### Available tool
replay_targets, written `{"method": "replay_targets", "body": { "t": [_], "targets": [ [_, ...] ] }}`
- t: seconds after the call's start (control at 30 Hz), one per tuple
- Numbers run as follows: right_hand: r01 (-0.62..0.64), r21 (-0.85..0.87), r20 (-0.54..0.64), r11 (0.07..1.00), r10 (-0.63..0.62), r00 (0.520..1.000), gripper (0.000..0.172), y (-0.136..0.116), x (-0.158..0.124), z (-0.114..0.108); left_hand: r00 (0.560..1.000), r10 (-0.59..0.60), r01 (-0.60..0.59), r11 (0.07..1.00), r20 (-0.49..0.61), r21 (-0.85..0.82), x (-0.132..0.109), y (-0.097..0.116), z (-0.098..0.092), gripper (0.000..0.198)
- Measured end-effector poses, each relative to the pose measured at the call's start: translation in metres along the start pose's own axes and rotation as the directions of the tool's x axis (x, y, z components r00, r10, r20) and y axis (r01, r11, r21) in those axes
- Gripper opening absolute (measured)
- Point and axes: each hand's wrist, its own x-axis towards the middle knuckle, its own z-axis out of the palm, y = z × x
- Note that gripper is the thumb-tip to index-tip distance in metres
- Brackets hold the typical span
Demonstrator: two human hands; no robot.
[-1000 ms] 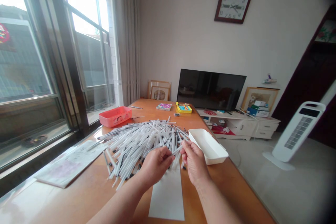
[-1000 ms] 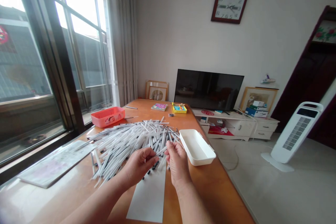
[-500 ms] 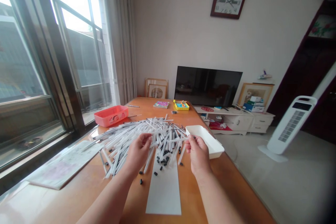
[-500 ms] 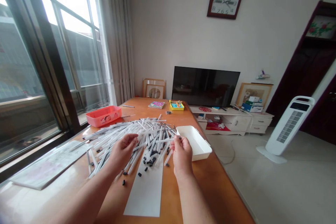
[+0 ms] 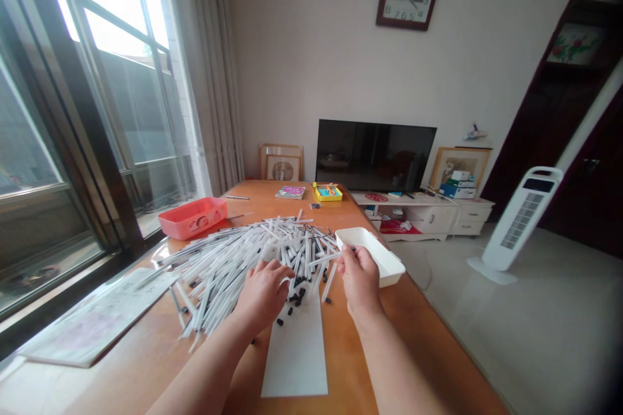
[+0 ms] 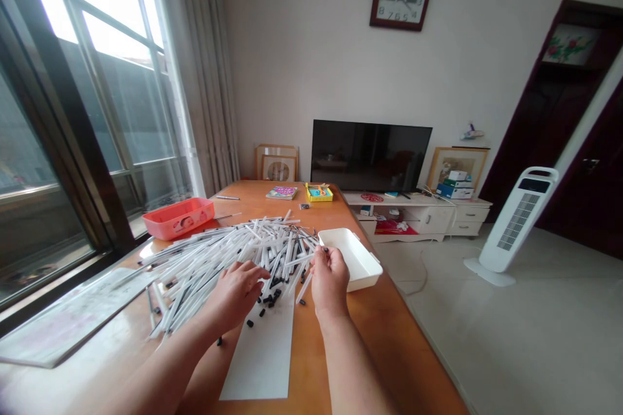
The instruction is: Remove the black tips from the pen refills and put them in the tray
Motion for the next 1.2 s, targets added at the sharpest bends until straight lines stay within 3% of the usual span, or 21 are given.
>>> {"method": "replay_targets", "body": {
  "t": [0.17,0.4,1.2],
  "targets": [
    [-0.029,0.010,0.005,1.000,0.029,1.000,0.033,-0.001,0.001,0.001,0.992,0.130,-0.129,0.987,-0.002,0.091,0.004,0.005,0.012,0.043],
    [-0.036,0.045,0.001,0.998,0.036,0.999,0.033,-0.002,0.001,0.003,0.995,0.100,-0.098,0.981,-0.002,0.168,0.011,0.003,0.035,0.045],
    [-0.078,0.040,0.053,0.996,0.076,0.996,0.031,-0.001,-0.005,0.008,0.999,0.020,-0.019,0.999,-0.038,0.036,0.019,-0.008,0.040,0.028]
  ]
}}
